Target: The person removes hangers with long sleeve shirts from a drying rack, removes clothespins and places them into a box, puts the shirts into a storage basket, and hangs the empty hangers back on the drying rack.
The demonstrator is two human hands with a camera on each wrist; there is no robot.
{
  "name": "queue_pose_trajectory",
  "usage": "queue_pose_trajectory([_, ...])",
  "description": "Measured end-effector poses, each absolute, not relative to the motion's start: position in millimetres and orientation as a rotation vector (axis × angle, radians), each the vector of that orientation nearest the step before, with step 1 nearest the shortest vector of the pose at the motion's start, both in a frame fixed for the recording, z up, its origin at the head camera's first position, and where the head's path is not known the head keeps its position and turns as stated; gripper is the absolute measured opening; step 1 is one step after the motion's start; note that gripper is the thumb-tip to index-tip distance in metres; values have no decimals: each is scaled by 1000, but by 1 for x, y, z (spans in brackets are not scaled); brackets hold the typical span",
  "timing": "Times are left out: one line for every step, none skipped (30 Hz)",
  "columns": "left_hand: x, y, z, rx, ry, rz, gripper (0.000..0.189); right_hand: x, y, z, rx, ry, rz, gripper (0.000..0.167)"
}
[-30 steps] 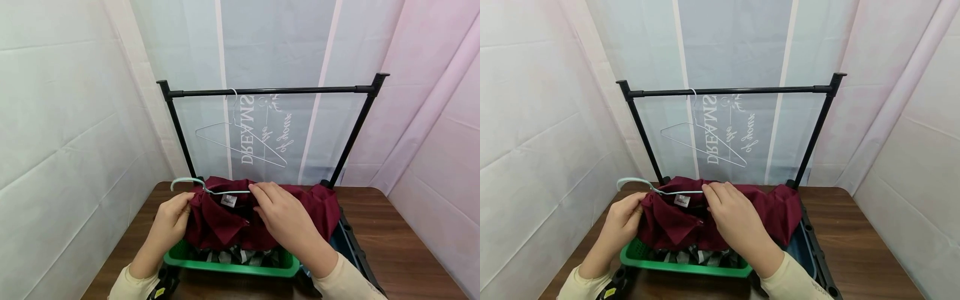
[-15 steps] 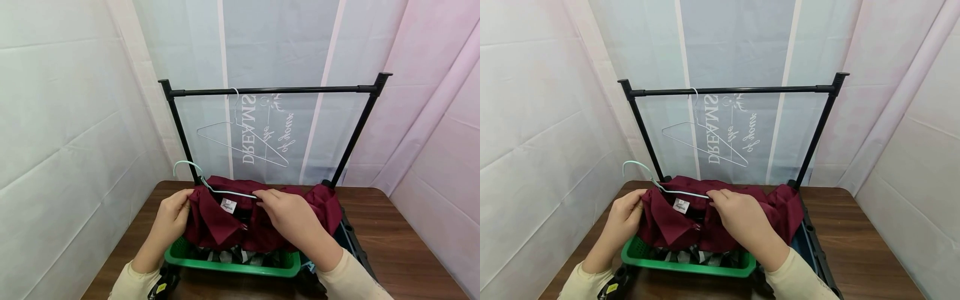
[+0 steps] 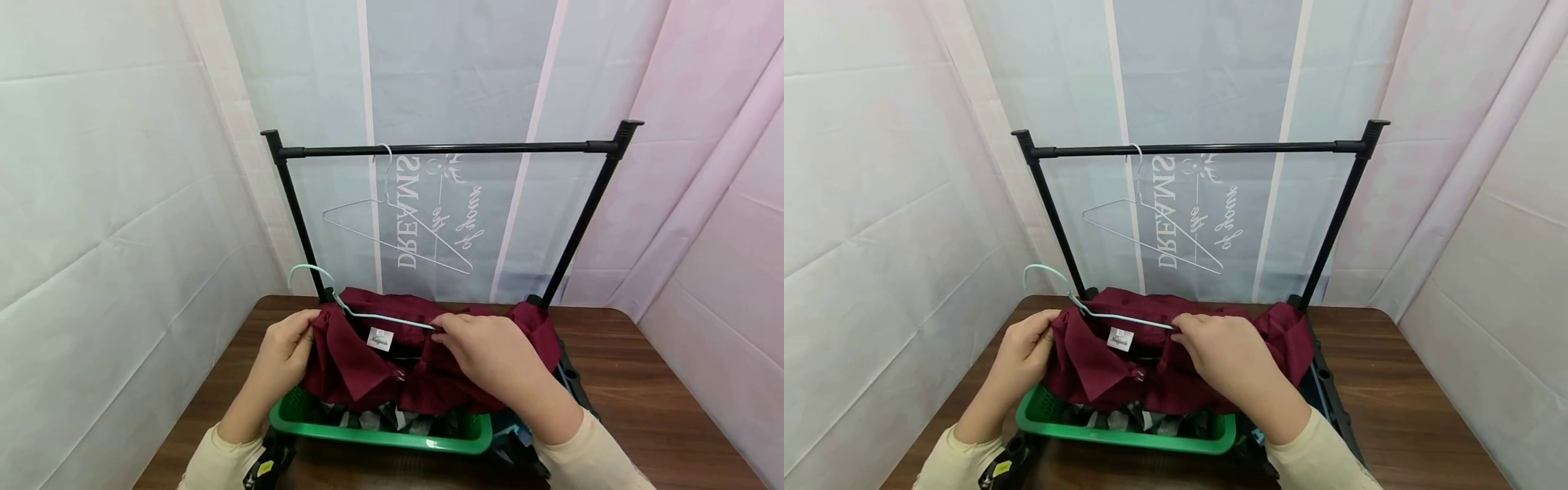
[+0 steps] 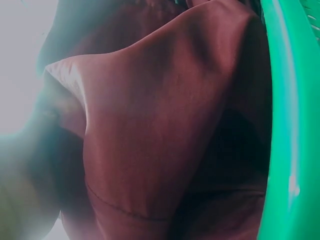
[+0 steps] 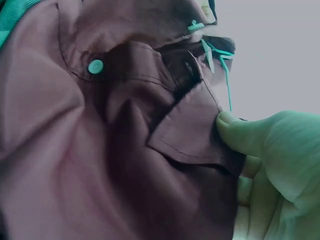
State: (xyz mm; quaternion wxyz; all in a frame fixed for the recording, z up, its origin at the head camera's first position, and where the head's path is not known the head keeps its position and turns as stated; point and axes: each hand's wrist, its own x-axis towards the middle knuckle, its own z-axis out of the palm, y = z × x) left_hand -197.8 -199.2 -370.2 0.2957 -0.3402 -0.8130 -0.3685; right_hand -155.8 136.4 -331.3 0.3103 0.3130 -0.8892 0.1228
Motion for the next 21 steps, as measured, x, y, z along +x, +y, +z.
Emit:
queue_pose_trajectory([-198,-199,-370,-908,-2166,-983,28,-155,137,-330,820,-2360,311,15])
queue_pose_trajectory([-198,-199,-371,-911,-2166,-980,27,-155,138,-330,813,-2370,298,14])
queue_pose_trajectory([-198,-200,-371,-912,-2166,-974,27,-155,139,-329,805,-2382,284,13])
queue_pose_trajectory([-198,-200,-371,-906,-2175,-975,26,-155,140,-329,800,-2391,274,13])
queue_pose_trajectory([-199,-200,-371,-905,-2170,-971,26,-155,141,-328,797,-2397,263,13])
queue_pose_trajectory([-199,-200,-371,-904,-2167,-970,26,-155,142,-328,794,-2397,252,13])
queue_pose_trajectory([-199,-200,-371,-902,-2164,-969,26,-155,142,-328,791,-2397,241,12])
queue_pose_trajectory([-199,-201,-371,-900,-2162,-967,26,-155,143,-328,791,-2394,233,12])
queue_pose_trajectory([-200,-201,-372,-896,-2161,-966,27,-155,144,-328,792,-2388,225,12])
queue_pose_trajectory([-200,-201,-371,-895,-2160,-970,27,-156,145,-328,793,-2384,217,12])
queue_pose_trajectory([-201,-202,-371,-893,-2159,-972,26,-156,146,-328,793,-2382,212,12])
queue_pose_trajectory([-201,-202,-371,-892,-2155,-970,26,-156,147,-329,793,-2377,204,13])
queue_pose_trajectory([-202,-203,-371,-895,-2145,-967,27,-156,148,-329,793,-2374,200,13])
queue_pose_trajectory([-202,-203,-371,-896,-2135,-962,27,-156,149,-329,793,-2368,196,13])
queue_pose_trajectory([-203,-203,-371,-895,-2127,-959,27,-156,151,-330,794,-2359,194,14])
queue_pose_trajectory([-203,-203,-371,-894,-2118,-958,27,-156,152,-330,796,-2350,195,15])
queue_pose_trajectory([-203,-204,-371,-893,-2110,-957,27,-155,153,-330,800,-2339,201,15])
queue_pose_trajectory([-203,-204,-371,-893,-2102,-955,27,-155,154,-331,805,-2325,205,15])
queue_pose_trajectory([-203,-204,-370,-890,-2097,-957,27,-156,155,-331,813,-2313,214,16])
queue_pose_trajectory([-203,-204,-370,-886,-2095,-957,28,-156,156,-331,820,-2301,221,16])
queue_pose_trajectory([-203,-204,-370,-883,-2094,-956,28,-156,157,-331,826,-2292,226,16])
